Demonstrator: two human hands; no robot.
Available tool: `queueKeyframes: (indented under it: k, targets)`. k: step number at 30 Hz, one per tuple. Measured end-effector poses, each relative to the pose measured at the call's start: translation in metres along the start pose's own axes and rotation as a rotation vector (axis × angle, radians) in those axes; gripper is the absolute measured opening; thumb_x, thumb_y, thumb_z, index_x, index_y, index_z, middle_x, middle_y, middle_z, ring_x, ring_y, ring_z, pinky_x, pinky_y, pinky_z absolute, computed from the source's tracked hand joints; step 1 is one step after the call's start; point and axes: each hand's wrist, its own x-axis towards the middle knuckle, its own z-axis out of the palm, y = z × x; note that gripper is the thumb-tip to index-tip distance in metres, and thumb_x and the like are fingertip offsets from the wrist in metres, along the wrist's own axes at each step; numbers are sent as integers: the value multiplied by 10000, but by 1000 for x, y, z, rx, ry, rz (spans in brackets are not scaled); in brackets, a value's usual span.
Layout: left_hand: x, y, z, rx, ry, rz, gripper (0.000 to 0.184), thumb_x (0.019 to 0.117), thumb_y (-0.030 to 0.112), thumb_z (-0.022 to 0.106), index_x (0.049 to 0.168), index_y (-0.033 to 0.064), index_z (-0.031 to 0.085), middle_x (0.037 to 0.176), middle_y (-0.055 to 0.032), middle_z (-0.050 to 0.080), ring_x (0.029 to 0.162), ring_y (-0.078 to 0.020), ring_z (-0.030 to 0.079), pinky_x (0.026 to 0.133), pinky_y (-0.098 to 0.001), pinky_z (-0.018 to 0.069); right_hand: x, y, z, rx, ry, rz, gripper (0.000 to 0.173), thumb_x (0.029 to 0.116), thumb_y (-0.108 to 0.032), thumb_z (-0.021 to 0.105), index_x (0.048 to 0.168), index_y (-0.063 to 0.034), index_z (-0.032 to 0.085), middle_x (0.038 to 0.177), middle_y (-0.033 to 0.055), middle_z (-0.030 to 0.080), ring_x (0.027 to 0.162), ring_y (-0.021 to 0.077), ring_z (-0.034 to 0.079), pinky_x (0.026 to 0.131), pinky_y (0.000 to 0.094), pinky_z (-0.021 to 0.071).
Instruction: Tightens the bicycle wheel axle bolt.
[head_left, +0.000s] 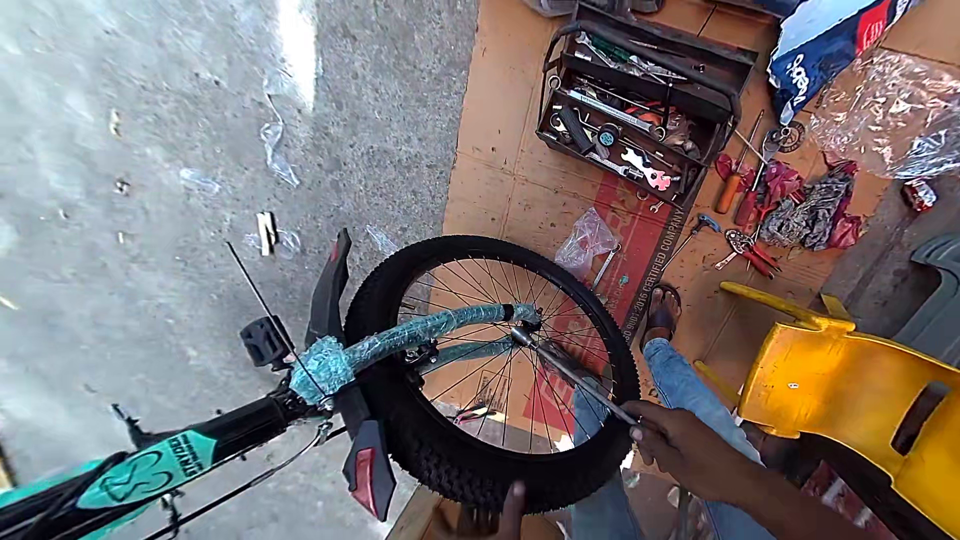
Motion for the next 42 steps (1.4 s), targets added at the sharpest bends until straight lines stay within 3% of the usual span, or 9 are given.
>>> queueKeyframes:
  k: [2, 4, 9, 18, 20, 27, 32, 37, 42]
  targets:
    - [16, 13, 39, -80, 130, -92, 1012, 737, 87, 897, 1524, -35, 272, 1323, -246, 581, 1162, -251, 643, 971, -417, 570, 5, -18, -19, -190, -38, -9, 370, 1097, -330, 415, 1388, -170, 578, 965, 34, 701, 832, 180, 686, 793, 436, 589]
    - [26, 12, 43, -180, 121, -130, 897, 734, -11, 856, 1468, -34, 341, 1193, -196, 651, 1036, -204, 695, 880, -390, 614, 15, -36, -36, -373, -26, -60, 331, 1073, -308, 415, 1315, -211, 619, 1056, 20, 691, 921, 178, 670, 829, 461, 565]
    - [41, -21, 9, -215, 30, -177, 926, 705, -89, 818, 1478, -35, 312, 1226, -195, 642, 1061, -207, 689, 897, -388, 608, 48, -94, -50, -851, 157, -368, 315, 1073, -402, 465, 1287, -298, 671, 954, -99, 706, 752, 72, 669, 597, 347, 550]
    - [76, -41, -31, -59, -52, 47, 968, 783, 235, 859, 1496, -74, 282, 1292, -158, 602, 1125, -102, 645, 980, -293, 561, 100, -159, -62, -1130, 130, -374, 271, 1060, -301, 483, 1227, -285, 695, 881, -1, 679, 688, 208, 656, 521, 409, 488]
    - [87, -29, -31, -66, -35, 92, 979, 784, 289, 847, 1495, -72, 279, 1292, -150, 614, 1134, -113, 653, 977, -299, 567, 105, -163, -60, -1148, 116, -385, 279, 1061, -300, 475, 1238, -291, 690, 844, 3, 653, 665, 209, 640, 507, 405, 469]
    - [104, -20, -13, -295, 26, 117, 522, 887, 17, 700, 1325, -99, 441, 1039, -190, 745, 898, -294, 763, 822, -434, 652, 121, -186, -64, -1228, 83, -431, 237, 1052, -301, 490, 1154, -265, 701, 799, 5, 630, 638, 210, 621, 505, 410, 454]
    - [111, -37, -22, -490, -143, 149, 930, 783, 459, 867, 1407, -31, 381, 1215, -222, 691, 1051, -376, 724, 886, -524, 628, 133, -203, -74, -1237, 7, -407, 271, 1078, -339, 445, 1124, -257, 698, 778, 1, 628, 695, 218, 640, 550, 440, 460]
    - [120, -41, -23, -646, -262, 115, 855, 764, 379, 898, 1377, -17, 452, 1271, -292, 659, 1102, -458, 694, 909, -578, 608, 146, -239, -77, -1319, 21, -458, 253, 1075, -342, 475, 1027, -225, 694, 750, 15, 609, 722, 247, 638, 574, 479, 454]
    - [122, -44, -23, -609, -252, 137, 727, 783, 383, 881, 1277, -17, 528, 1119, -251, 718, 886, -374, 752, 778, -510, 646, 149, -266, -61, -1420, 71, -525, 253, 1070, -336, 493, 993, -165, 663, 805, 54, 593, 783, 283, 636, 610, 496, 452]
